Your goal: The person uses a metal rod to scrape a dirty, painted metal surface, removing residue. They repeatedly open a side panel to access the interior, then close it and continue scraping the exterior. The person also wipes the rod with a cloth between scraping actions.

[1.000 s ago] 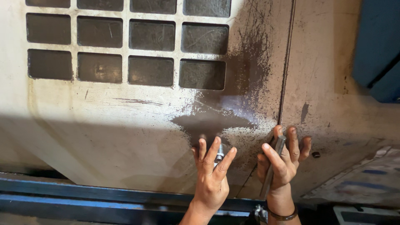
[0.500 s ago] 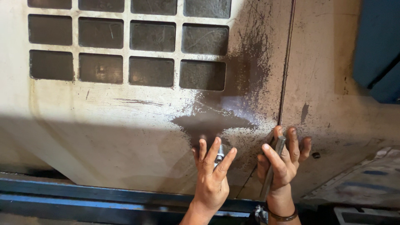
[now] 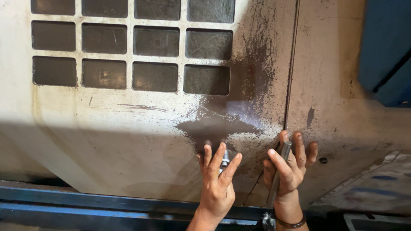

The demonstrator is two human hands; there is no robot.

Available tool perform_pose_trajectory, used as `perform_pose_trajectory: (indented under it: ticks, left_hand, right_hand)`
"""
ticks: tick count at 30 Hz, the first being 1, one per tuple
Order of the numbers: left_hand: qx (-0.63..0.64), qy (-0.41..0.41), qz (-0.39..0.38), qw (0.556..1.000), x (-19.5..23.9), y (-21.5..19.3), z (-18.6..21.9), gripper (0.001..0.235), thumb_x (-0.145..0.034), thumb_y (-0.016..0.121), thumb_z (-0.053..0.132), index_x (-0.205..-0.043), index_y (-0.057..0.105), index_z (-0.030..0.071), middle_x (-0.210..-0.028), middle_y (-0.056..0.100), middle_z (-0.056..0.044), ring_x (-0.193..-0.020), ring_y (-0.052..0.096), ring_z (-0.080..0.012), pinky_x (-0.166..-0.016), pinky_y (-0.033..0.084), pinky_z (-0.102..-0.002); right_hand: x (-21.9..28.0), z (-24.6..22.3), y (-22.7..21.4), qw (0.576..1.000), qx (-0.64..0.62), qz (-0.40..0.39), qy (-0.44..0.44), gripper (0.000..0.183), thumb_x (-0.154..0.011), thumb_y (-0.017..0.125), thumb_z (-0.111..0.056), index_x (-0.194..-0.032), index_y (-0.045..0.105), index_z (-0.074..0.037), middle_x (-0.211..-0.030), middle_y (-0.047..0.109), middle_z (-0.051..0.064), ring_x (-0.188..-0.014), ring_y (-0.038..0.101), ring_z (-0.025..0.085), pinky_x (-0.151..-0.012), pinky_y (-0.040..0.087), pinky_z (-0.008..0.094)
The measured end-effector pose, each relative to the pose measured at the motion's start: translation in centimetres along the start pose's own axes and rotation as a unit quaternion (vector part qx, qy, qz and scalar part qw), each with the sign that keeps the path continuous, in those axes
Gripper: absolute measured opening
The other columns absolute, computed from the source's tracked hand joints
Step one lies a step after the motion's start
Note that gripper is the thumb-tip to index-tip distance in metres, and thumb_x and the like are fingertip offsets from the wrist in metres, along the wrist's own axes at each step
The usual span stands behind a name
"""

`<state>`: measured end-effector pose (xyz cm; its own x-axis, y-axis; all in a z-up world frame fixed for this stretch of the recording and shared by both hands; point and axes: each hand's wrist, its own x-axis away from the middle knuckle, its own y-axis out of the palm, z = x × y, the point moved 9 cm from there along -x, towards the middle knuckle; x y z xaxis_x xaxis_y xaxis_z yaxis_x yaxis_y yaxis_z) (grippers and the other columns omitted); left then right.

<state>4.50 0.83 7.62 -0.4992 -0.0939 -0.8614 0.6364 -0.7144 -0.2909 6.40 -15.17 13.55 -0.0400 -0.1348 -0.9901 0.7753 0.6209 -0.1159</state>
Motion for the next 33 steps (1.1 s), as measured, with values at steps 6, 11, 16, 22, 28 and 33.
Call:
perform_pose_trajectory:
  ticks: [6,11,16,22,28,33]
  left_hand:
    - [-0.003,-0.002,0.0,1.0,0.08,0.05,-0.04,0.06,-0.09,0.057,-0.013,-0.139,0.067,0.021,-0.164,0.039,-0.011,-0.16,0.015,-0.0332,-0.129,0.008,-0.059]
    - [0.004,-0.001,0.0,1.0,0.1,0.11,-0.05,0.06,-0.092,0.057,-0.013,-0.14,0.067,0.021,-0.164,0.038,-0.01,-0.16,0.014,-0.0329,-0.129,0.007,-0.059]
    - [0.003,-0.005,-0.001,1.0,0.1,0.11,-0.13,0.061,-0.09,0.056,-0.014,-0.139,0.068,0.022,-0.164,0.039,-0.01,-0.16,0.014,-0.0327,-0.129,0.007,-0.058]
    - [0.002,-0.003,0.003,1.0,0.08,0.04,-0.1,0.06,-0.091,0.056,-0.013,-0.139,0.068,0.022,-0.164,0.039,-0.01,-0.16,0.015,-0.0331,-0.13,0.008,-0.058]
    - [-0.001,-0.002,0.004,1.0,-0.02,-0.04,-0.02,0.059,-0.091,0.057,-0.012,-0.139,0.068,0.021,-0.163,0.04,-0.011,-0.16,0.016,-0.0336,-0.129,0.008,-0.059]
    - [-0.004,0.001,0.0,1.0,-0.04,-0.09,-0.02,0.059,-0.09,0.057,-0.012,-0.138,0.068,0.02,-0.163,0.04,-0.011,-0.16,0.016,-0.0349,-0.128,0.008,-0.06]
  right_hand:
    - [0.02,-0.02,-0.06,1.0,-0.003,-0.001,0.002,0.018,-0.112,0.05,-0.037,-0.121,0.054,-0.021,-0.134,0.068,0.017,-0.147,0.046,0.03,-0.13,0.018,0.05]
    - [0.06,0.06,0.02,1.0,-0.007,0.001,0.005,0.018,-0.112,0.051,-0.037,-0.122,0.054,-0.022,-0.135,0.069,0.016,-0.148,0.045,0.029,-0.131,0.017,0.05]
    - [0.13,0.14,0.11,1.0,0.0,-0.003,0.007,0.019,-0.112,0.05,-0.039,-0.121,0.054,-0.023,-0.134,0.069,0.016,-0.148,0.045,0.028,-0.131,0.018,0.049]
    - [0.13,0.11,0.05,1.0,-0.007,0.001,0.005,0.019,-0.112,0.051,-0.038,-0.121,0.054,-0.023,-0.135,0.069,0.016,-0.149,0.045,0.027,-0.131,0.017,0.049]
    - [0.0,0.06,0.08,1.0,-0.008,-0.001,0.005,0.019,-0.112,0.049,-0.039,-0.122,0.054,-0.023,-0.135,0.069,0.015,-0.15,0.042,0.026,-0.132,0.016,0.048]
    - [0.02,0.02,0.04,1.0,-0.006,-0.005,0.007,0.018,-0.112,0.05,-0.038,-0.121,0.054,-0.022,-0.135,0.069,0.016,-0.149,0.044,0.028,-0.132,0.017,0.049]
